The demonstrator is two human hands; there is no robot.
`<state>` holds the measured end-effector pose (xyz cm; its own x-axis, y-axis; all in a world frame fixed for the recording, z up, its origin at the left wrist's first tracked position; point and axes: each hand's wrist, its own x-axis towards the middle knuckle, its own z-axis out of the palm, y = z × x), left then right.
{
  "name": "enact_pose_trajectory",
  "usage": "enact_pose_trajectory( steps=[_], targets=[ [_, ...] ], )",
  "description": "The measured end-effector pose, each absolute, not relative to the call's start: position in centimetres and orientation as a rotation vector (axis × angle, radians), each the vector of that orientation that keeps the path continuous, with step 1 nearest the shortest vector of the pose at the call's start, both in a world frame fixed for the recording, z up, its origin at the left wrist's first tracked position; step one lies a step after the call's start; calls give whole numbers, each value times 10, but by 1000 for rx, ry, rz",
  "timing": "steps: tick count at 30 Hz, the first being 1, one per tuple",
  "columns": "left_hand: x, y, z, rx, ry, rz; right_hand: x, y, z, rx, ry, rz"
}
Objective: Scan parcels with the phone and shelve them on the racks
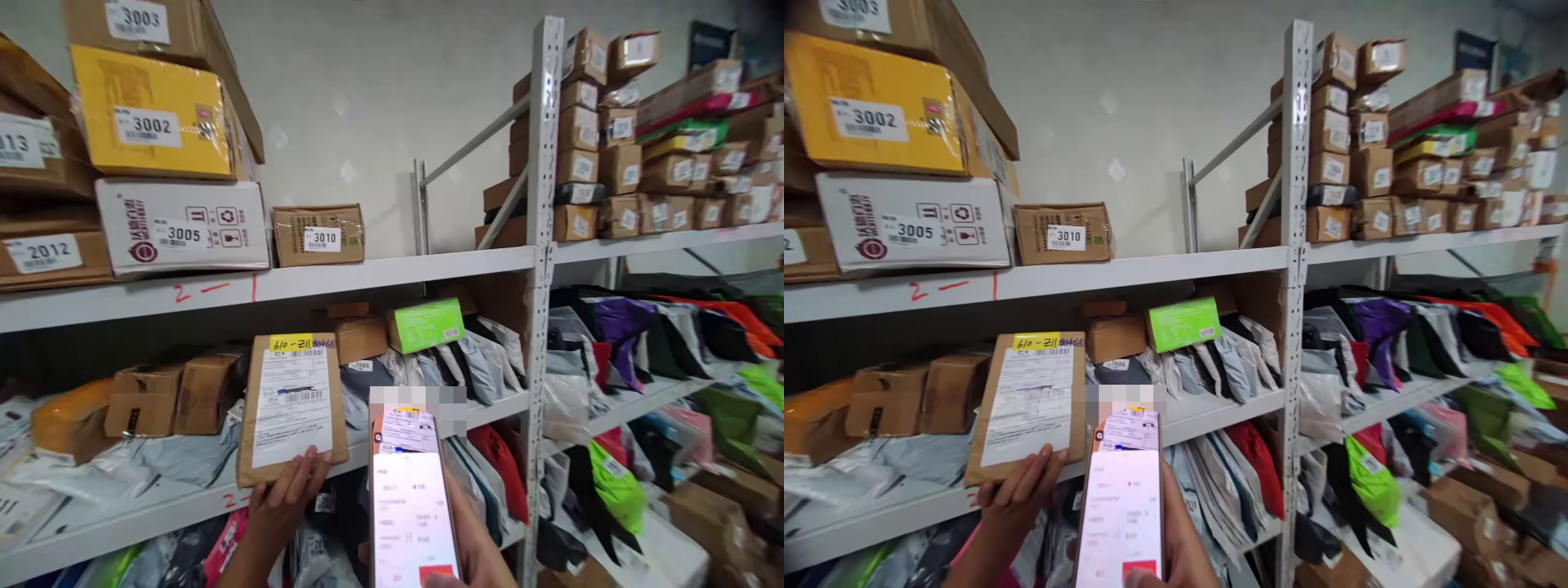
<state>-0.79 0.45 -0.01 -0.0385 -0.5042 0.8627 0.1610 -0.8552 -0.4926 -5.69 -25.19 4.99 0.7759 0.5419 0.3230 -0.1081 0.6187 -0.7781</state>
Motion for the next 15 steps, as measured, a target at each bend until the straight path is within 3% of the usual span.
enact_pose_trajectory(
  steps=[15],
  targets=[
    [-7,9,-5,-1770,366,-1938,-48,-256,40,-898,-690,400]
  ],
)
